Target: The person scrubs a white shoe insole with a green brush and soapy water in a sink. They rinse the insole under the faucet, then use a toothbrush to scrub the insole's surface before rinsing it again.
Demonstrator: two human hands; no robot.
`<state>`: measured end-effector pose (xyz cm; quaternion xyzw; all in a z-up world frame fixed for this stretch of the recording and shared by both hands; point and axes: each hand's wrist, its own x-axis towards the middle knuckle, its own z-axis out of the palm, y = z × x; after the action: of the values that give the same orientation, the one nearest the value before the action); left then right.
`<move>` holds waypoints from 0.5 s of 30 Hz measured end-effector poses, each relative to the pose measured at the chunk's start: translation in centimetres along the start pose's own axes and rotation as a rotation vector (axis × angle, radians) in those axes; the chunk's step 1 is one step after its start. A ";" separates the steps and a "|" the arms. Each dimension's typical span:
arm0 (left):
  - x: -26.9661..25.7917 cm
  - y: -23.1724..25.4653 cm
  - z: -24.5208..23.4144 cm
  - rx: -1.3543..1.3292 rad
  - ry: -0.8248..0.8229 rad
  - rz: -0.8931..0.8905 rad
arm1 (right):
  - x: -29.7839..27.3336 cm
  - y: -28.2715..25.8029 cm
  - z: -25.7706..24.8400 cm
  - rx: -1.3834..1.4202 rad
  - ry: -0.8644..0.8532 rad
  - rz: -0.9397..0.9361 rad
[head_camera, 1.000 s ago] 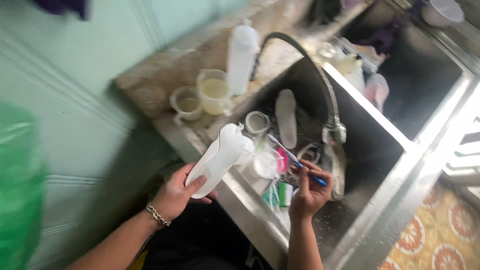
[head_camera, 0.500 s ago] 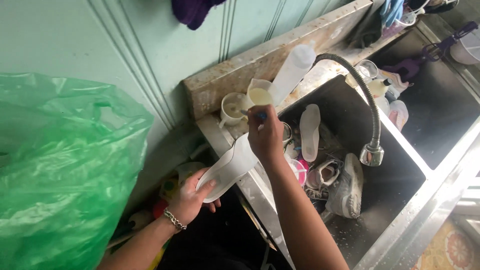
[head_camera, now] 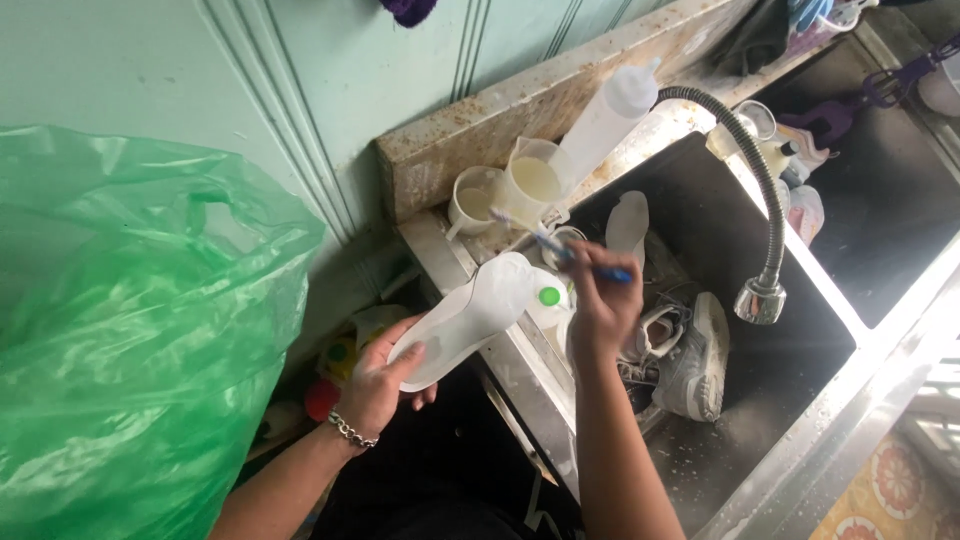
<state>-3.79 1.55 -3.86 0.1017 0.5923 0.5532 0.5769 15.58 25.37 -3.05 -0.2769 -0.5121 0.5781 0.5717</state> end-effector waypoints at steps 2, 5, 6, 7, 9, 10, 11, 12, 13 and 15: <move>1.5 -2.7 -0.9 -0.085 -0.026 0.081 | -2.4 1.8 -2.2 0.027 0.138 0.073; 2.6 -4.7 -1.8 -0.169 -0.056 0.172 | -4.7 5.4 -6.6 0.017 0.309 0.228; 2.9 -4.9 -2.0 -0.170 -0.060 0.185 | -5.2 6.7 -8.2 -0.020 0.339 0.312; 2.9 -4.9 -2.1 -0.165 -0.067 0.180 | -5.0 7.4 -8.5 -0.021 0.349 0.309; 2.6 -4.8 -2.2 -0.140 -0.046 0.183 | -4.8 8.7 -9.1 -0.050 0.403 0.363; 2.4 -4.5 -2.1 -0.134 -0.054 0.181 | -4.6 8.5 -8.8 -0.048 0.412 0.358; 2.1 -4.2 -1.9 -0.131 -0.050 0.181 | -4.4 8.3 -8.5 -0.033 0.420 0.376; 1.9 -3.8 -1.8 -0.130 -0.043 0.182 | -4.1 8.2 -8.0 -0.018 0.424 0.394; 1.3 -2.5 -1.2 -0.126 -0.049 0.183 | -3.9 7.5 -7.9 -0.017 0.430 0.389; -0.2 -0.1 -0.1 -0.011 0.028 0.003 | -3.7 6.2 -7.5 0.125 0.312 0.587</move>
<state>-3.77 1.35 -3.82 0.0917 0.5970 0.5589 0.5681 20.74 25.01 -12.11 -0.4622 -0.2805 0.6989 0.4683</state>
